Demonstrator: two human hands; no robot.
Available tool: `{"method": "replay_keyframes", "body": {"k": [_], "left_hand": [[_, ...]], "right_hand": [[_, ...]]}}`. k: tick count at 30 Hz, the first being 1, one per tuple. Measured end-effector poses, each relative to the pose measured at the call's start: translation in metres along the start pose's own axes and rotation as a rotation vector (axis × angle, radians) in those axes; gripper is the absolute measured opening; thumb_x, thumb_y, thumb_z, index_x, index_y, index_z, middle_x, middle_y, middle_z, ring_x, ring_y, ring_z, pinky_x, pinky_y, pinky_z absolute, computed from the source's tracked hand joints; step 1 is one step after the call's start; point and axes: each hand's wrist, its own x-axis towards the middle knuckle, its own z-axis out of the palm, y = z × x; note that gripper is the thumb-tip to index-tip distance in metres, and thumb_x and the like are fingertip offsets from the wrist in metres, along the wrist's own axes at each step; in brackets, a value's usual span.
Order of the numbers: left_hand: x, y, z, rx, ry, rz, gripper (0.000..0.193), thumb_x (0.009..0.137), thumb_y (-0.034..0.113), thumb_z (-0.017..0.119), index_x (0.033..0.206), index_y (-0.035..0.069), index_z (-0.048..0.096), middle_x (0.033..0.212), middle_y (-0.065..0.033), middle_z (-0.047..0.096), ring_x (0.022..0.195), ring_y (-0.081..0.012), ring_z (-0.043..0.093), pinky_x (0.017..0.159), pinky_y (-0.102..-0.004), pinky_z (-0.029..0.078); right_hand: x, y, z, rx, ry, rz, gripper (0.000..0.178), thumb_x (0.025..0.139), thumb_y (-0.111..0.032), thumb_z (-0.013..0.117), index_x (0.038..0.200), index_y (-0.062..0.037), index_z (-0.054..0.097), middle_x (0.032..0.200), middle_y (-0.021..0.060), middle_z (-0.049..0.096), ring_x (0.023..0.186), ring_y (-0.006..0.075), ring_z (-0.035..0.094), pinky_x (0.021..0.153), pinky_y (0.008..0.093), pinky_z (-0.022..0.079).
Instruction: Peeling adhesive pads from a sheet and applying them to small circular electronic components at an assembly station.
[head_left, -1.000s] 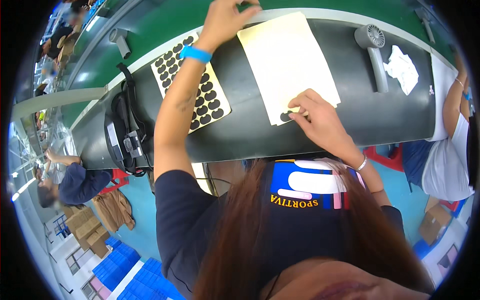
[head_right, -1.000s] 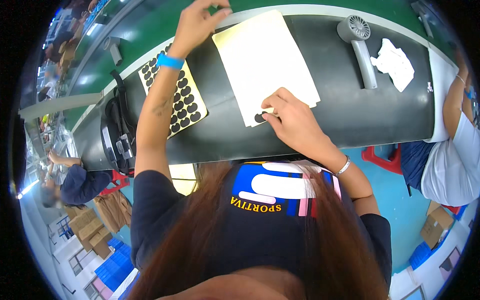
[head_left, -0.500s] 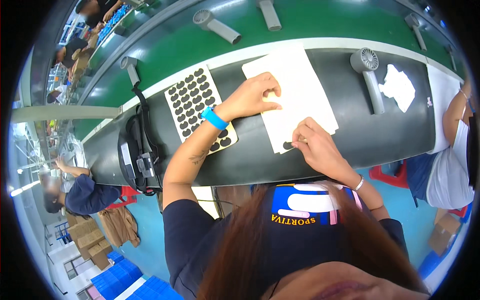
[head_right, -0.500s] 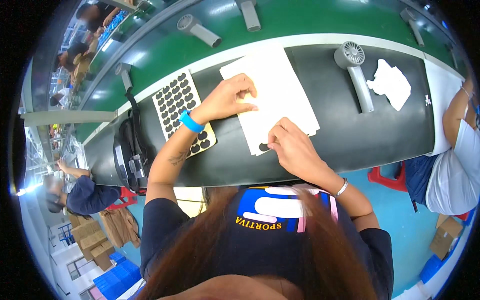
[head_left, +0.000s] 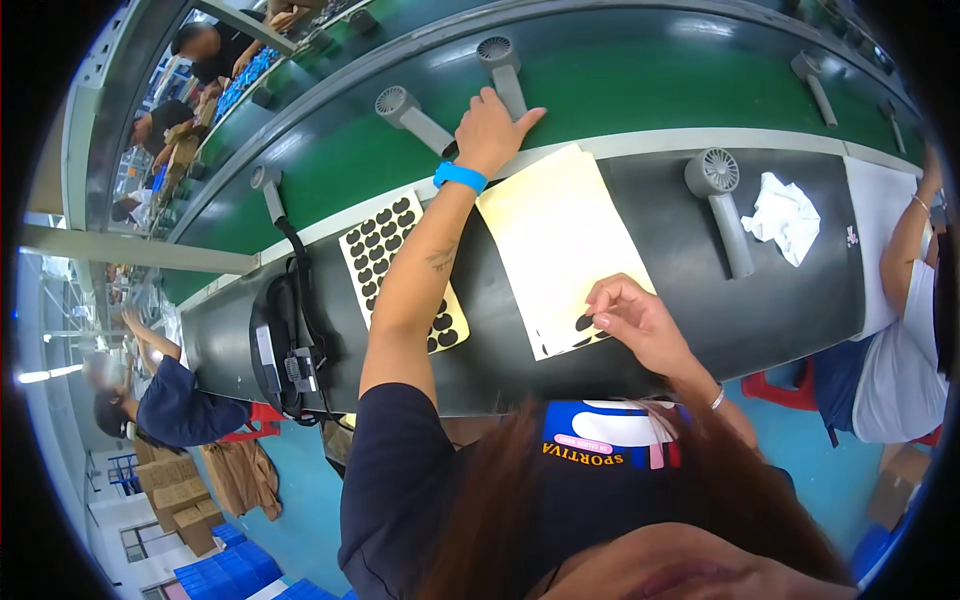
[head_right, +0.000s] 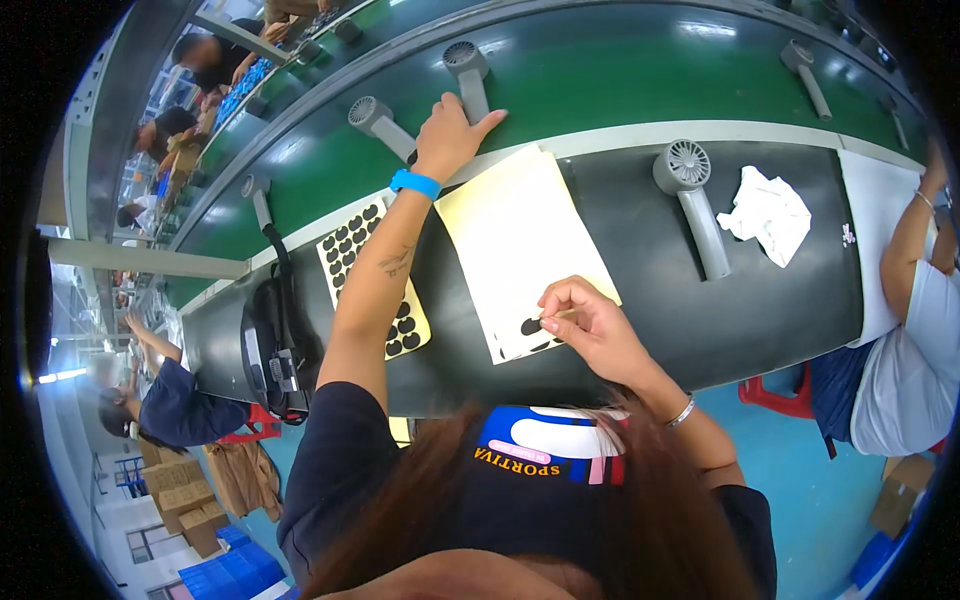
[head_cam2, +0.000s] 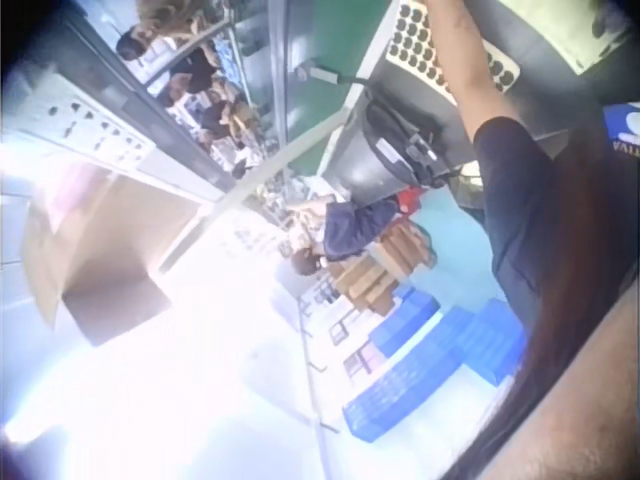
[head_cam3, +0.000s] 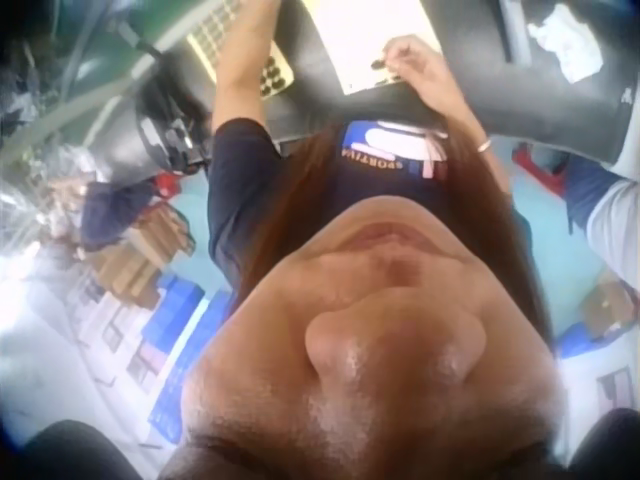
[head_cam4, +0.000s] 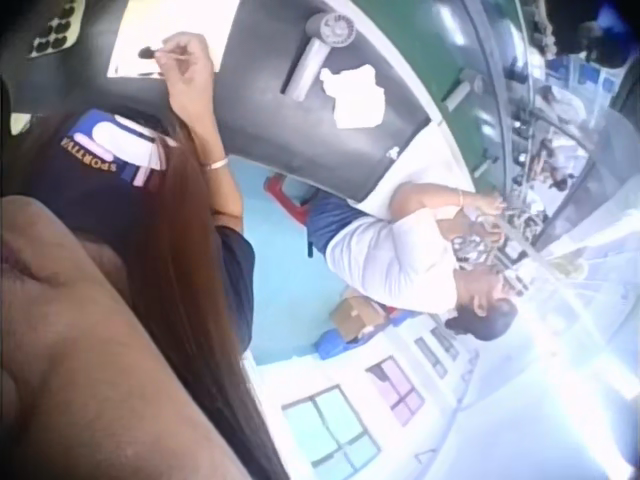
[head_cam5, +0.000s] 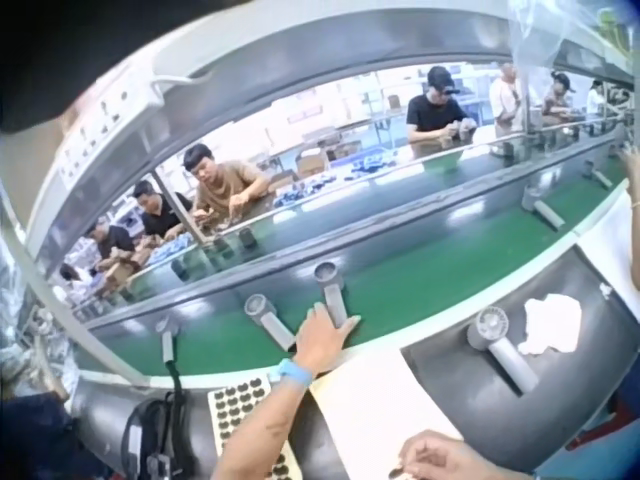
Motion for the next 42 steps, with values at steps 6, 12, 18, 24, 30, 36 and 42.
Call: {"method": "replay_keyframes", "body": {"k": [6,12,18,24,30,36,42], "left_hand": [[0.033,-0.04,0.008,-0.095,0.28,0.017,0.043,0.079,0.031,0.069,0.102,-0.004,0.059,0.089,-0.0225,0.064,0.083,-0.0366,0.062,0.075,-0.0429,0.049],[0.002,0.001,-0.068,-0.703,0.376,0.172,0.037,0.081,0.003,0.07,0.115,-0.003,0.057,0.094,-0.0082,0.063,0.075,-0.0108,0.062,0.063,-0.0245,0.05],[-0.104,0.052,-0.11,-0.558,0.217,0.363,0.042,0.08,-0.003,0.069,0.118,-0.005,0.052,0.106,-0.0108,0.063,0.084,-0.0126,0.064,0.072,-0.0244,0.053],[-0.156,0.055,-0.086,-0.88,0.239,0.23,0.048,0.069,0.001,0.08,0.11,-0.002,0.055,0.107,-0.0132,0.061,0.064,-0.0119,0.063,0.055,-0.0216,0.051],[-0.18,0.061,-0.083,-0.717,0.195,0.294,0.051,0.067,0.001,0.08,0.113,0.0,0.056,0.116,-0.0145,0.052,0.068,-0.0146,0.064,0.056,-0.0236,0.055],[-0.194,0.059,-0.074,-0.845,0.132,0.298,0.046,0.07,-0.006,0.073,0.113,0.001,0.056,0.115,-0.0164,0.056,0.071,-0.0163,0.065,0.065,-0.0266,0.057],[-0.2,0.065,-0.079,-0.746,0.214,0.259,0.048,0.067,-0.008,0.072,0.111,0.003,0.06,0.112,-0.0128,0.058,0.068,-0.0148,0.062,0.06,-0.0254,0.054]], "right_hand": [[-0.002,0.001,0.0,-0.142,0.145,-0.037,0.005,0.09,-0.001,0.057,0.093,-0.0028,0.053,0.087,-0.0006,0.054,0.079,0.0058,0.05,0.073,0.0204,0.041],[-0.004,-0.012,0.007,-0.202,0.277,-0.223,0.011,0.087,0.003,0.06,0.096,-0.0004,0.053,0.088,0.0017,0.055,0.081,0.0066,0.051,0.073,0.0206,0.041],[-0.016,-0.04,0.003,-0.23,0.411,-0.386,0.016,0.086,0.004,0.061,0.099,-0.0014,0.053,0.093,0.0044,0.054,0.086,0.0094,0.052,0.078,0.0207,0.041],[-0.012,-0.065,0.017,-0.272,0.32,-0.442,0.012,0.088,0.001,0.059,0.097,-0.0005,0.053,0.097,0.0073,0.053,0.089,0.0127,0.052,0.079,0.023,0.041],[-0.018,-0.077,0.036,-0.248,0.372,-0.423,0.022,0.086,0.005,0.058,0.105,-0.0001,0.048,0.094,0.0075,0.055,0.09,0.014,0.054,0.082,0.0246,0.042],[-0.016,-0.088,0.046,-0.152,0.291,-0.469,0.033,0.083,0.006,0.06,0.11,-0.0007,0.043,0.088,0.0087,0.054,0.096,0.0252,0.06,0.089,0.0336,0.045],[0.007,-0.079,0.054,-0.15,0.174,-0.412,0.032,0.084,0.01,0.057,0.11,-0.0008,0.043,0.088,0.0085,0.056,0.1,0.0224,0.061,0.088,0.0304,0.046]]}}
